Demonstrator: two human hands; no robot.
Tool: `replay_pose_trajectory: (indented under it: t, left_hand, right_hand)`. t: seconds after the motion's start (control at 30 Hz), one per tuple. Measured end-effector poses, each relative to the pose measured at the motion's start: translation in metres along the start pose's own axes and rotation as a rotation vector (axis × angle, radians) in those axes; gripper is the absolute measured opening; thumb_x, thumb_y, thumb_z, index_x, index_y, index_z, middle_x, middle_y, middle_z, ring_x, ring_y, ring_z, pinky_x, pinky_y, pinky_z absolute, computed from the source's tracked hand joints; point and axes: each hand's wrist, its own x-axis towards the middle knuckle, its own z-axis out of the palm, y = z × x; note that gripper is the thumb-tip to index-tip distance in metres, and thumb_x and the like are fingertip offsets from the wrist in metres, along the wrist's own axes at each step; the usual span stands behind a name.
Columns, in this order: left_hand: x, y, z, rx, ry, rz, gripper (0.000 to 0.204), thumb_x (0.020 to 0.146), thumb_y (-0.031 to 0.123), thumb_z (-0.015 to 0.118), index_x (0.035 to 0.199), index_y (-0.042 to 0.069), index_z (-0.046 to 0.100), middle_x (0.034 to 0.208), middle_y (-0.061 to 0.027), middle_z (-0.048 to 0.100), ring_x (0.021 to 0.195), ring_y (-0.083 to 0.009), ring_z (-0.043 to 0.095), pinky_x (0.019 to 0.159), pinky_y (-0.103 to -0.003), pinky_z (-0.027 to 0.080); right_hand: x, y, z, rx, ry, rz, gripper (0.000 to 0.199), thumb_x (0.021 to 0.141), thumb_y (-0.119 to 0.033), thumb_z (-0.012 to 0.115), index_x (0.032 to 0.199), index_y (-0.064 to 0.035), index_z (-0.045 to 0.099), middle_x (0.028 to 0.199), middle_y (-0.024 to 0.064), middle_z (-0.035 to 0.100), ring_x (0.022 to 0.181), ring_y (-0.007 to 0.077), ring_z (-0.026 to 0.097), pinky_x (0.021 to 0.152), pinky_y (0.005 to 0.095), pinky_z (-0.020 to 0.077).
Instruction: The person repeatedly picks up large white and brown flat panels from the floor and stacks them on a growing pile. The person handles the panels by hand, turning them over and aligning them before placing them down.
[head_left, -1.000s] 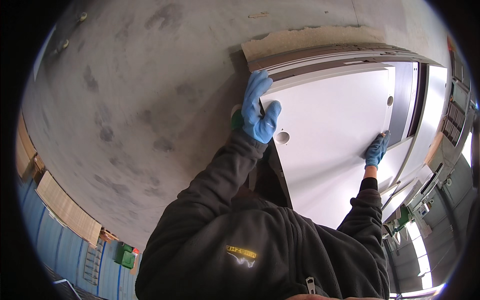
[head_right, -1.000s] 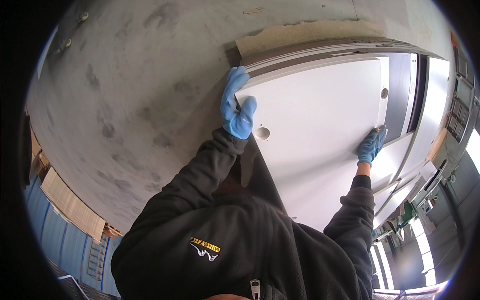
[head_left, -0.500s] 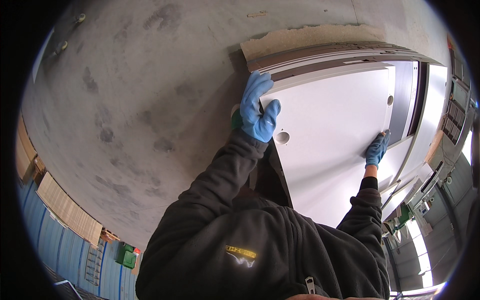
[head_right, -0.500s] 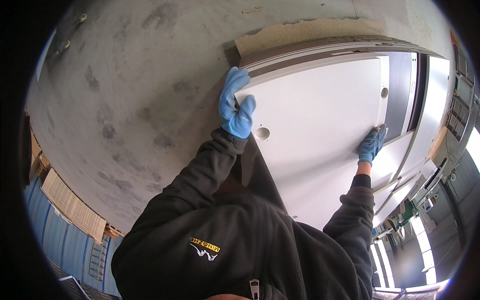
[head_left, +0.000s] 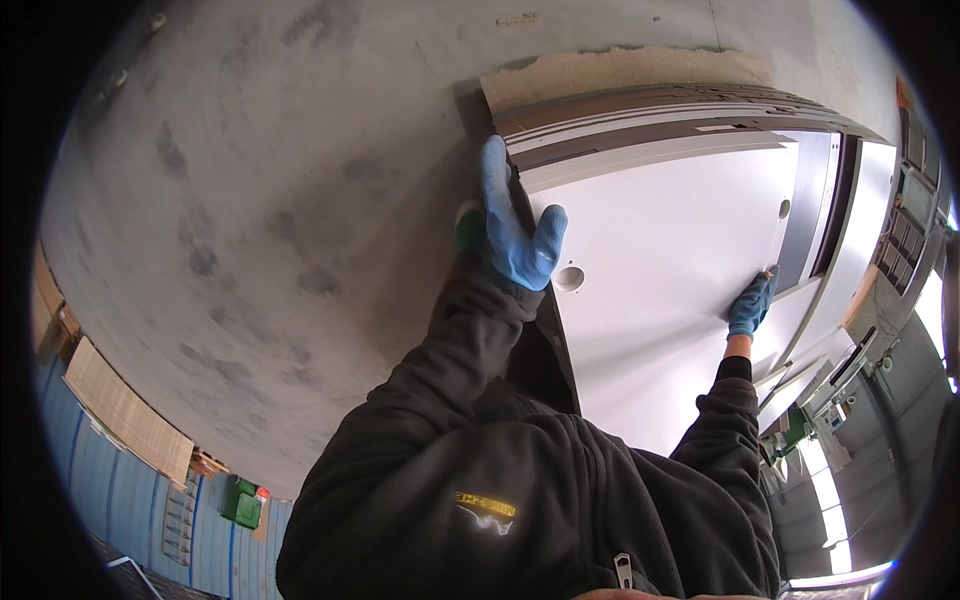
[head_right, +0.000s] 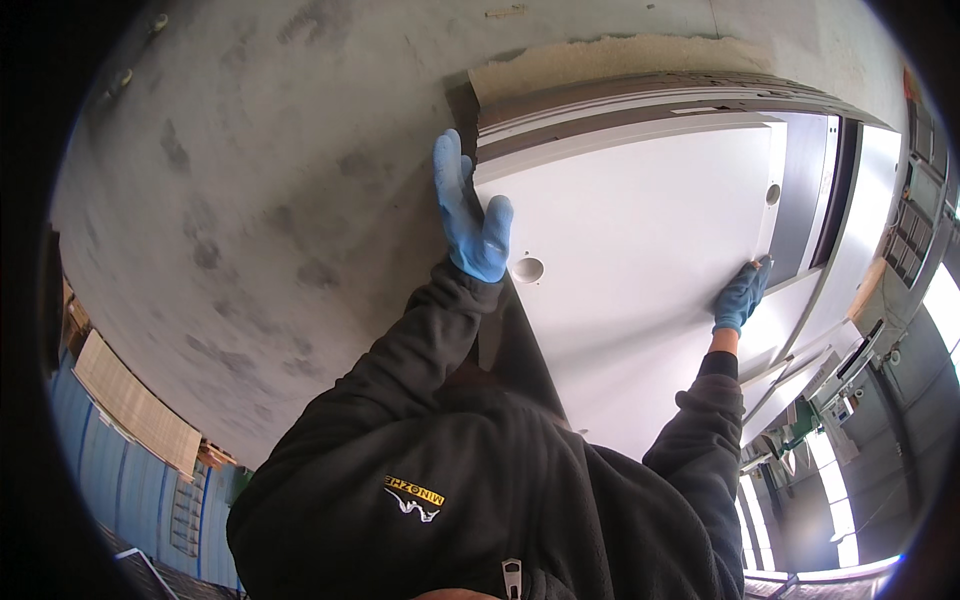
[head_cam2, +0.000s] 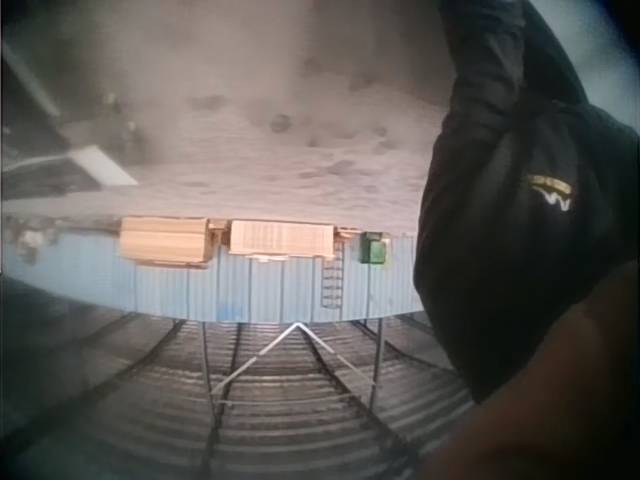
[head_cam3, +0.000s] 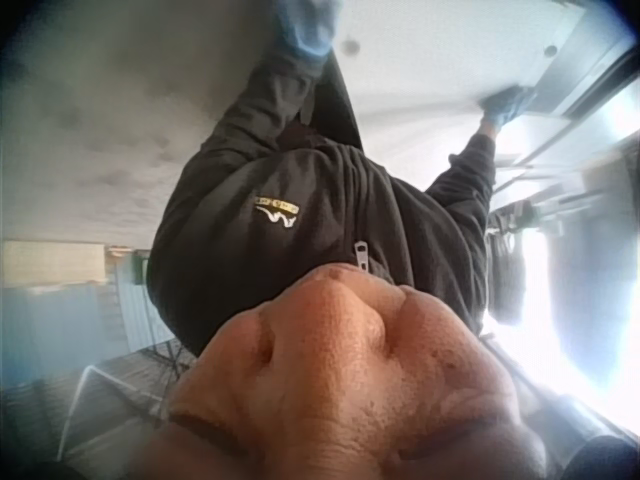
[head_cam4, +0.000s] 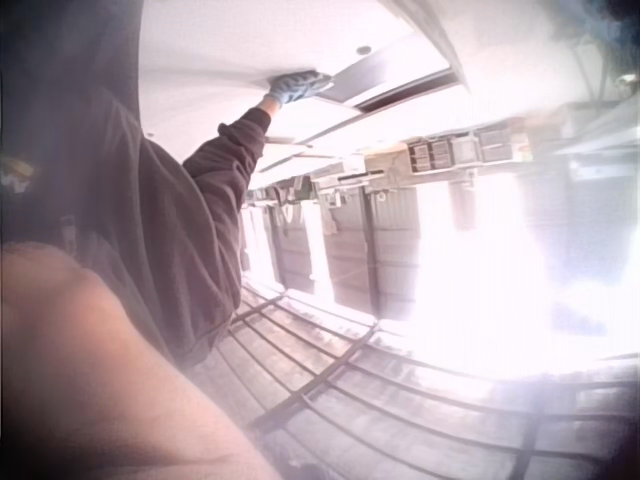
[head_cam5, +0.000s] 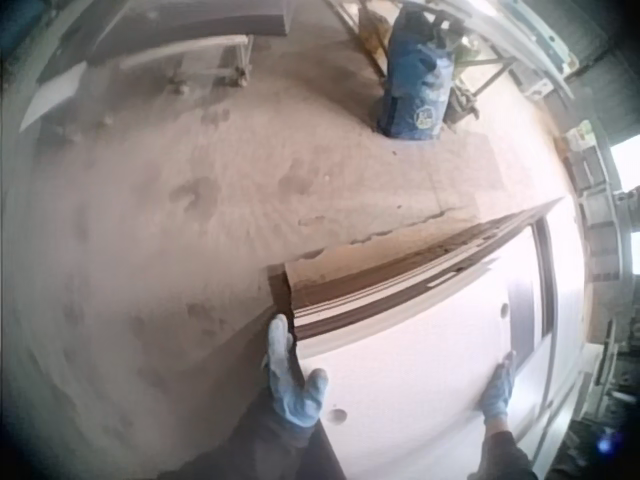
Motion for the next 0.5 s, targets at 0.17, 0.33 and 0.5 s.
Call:
replay_pose_trajectory:
  t: [0.17, 0.33, 0.5]
  left_hand:
    - [0.005, -0.017, -0.005, 0.313, -0.022, 0.21, 0.078, 0.107, 0.039, 0.049, 0.159, -0.008, 0.015, 0.155, -0.0223, 0.042, 0.137, -0.0283, 0.046, 0.116, -0.04, 0.035]
    - [-0.006, -0.007, -0.001, 0.109, -0.05, -0.125, 0.08, 0.106, 0.037, 0.052, 0.159, -0.008, 0.013, 0.148, -0.0208, 0.049, 0.13, -0.0249, 0.052, 0.111, -0.038, 0.041]
    - [-0.012, 0.016, 0.008, -0.018, -0.023, -0.439, 0.086, 0.103, 0.035, 0.059, 0.16, -0.004, 0.008, 0.145, -0.0178, 0.05, 0.126, -0.0236, 0.053, 0.106, -0.037, 0.045]
  right_hand:
    - [0.0, -0.003, 0.0, 0.066, 0.007, 0.034, 0.065, 0.111, -0.043, 0.034, 0.152, 0.006, 0.04, 0.16, 0.0216, 0.04, 0.15, 0.0331, 0.036, 0.125, 0.0384, 0.0241]
    - [-0.001, -0.005, 0.001, 0.017, 0.004, 0.038, 0.065, 0.111, -0.043, 0.034, 0.153, 0.0065, 0.039, 0.16, 0.0216, 0.04, 0.15, 0.0328, 0.035, 0.125, 0.0379, 0.0244]
    - [-0.002, -0.007, 0.0, 0.058, 0.008, 0.032, 0.064, 0.111, -0.042, 0.034, 0.153, 0.0067, 0.038, 0.16, 0.0223, 0.039, 0.15, 0.033, 0.035, 0.124, 0.038, 0.0246]
